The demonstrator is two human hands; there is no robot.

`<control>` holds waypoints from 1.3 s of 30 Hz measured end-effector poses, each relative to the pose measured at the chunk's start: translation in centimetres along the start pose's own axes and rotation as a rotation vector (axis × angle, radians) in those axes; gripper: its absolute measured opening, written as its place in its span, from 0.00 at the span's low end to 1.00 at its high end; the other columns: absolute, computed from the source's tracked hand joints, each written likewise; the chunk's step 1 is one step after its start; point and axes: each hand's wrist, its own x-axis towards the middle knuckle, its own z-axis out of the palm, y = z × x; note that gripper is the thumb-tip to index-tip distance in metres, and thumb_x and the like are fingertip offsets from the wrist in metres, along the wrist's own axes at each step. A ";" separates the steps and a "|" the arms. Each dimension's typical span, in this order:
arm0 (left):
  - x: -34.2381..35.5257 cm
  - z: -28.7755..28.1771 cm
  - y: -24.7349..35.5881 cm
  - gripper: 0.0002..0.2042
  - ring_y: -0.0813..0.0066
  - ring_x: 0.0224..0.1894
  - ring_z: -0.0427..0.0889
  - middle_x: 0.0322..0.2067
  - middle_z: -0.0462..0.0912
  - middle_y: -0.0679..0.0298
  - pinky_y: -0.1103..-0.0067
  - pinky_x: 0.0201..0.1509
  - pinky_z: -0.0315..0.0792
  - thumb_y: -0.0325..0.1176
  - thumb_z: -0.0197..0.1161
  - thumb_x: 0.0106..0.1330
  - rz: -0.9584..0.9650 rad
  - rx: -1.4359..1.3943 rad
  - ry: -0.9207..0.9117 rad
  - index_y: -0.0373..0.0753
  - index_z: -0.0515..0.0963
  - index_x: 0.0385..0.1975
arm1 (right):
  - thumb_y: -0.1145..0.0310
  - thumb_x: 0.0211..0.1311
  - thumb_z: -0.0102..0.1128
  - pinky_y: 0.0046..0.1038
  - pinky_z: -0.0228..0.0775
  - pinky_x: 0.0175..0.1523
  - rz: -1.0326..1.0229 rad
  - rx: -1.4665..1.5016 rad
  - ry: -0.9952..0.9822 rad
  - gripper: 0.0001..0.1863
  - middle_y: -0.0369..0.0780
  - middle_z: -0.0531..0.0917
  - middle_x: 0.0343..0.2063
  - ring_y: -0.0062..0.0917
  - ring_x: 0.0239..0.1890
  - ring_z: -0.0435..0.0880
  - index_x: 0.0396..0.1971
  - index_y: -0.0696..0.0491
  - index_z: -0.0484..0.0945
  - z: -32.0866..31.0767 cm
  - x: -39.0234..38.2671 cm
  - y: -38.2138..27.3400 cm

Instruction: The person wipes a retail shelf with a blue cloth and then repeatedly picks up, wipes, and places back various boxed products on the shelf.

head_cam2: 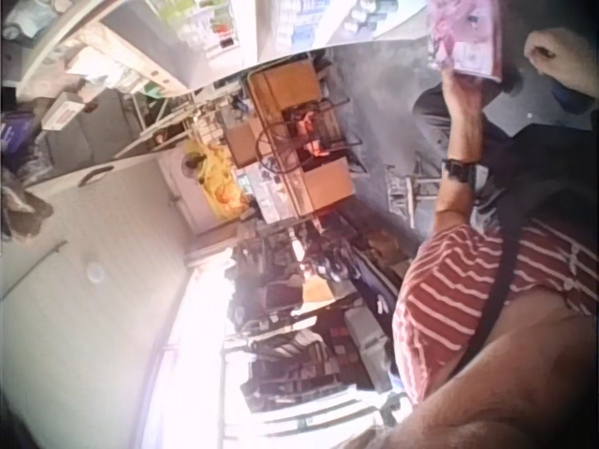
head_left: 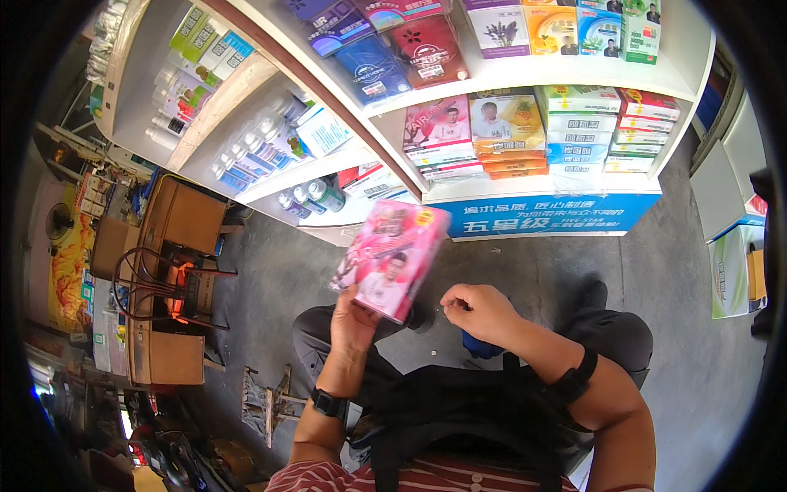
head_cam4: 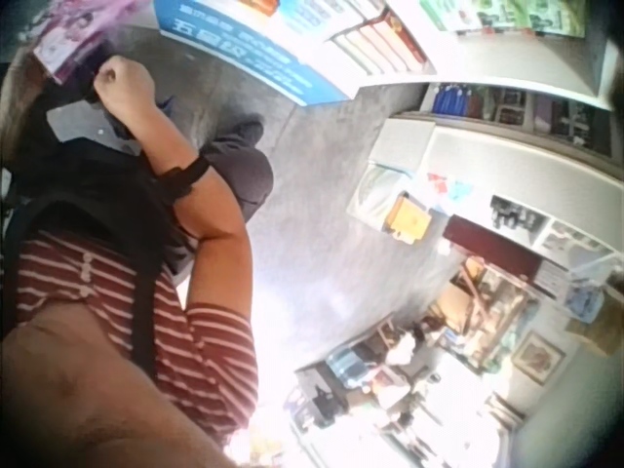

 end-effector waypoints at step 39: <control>18.3 6.9 0.8 0.21 0.67 0.30 0.80 0.28 0.80 0.56 0.75 0.33 0.74 0.48 0.45 0.69 -0.078 0.571 -0.014 0.32 0.71 0.36 | 0.62 0.54 0.55 0.35 0.71 0.40 0.150 -0.228 -0.133 0.14 0.41 0.82 0.27 0.37 0.34 0.80 0.38 0.52 0.79 0.1 -0.1 0.4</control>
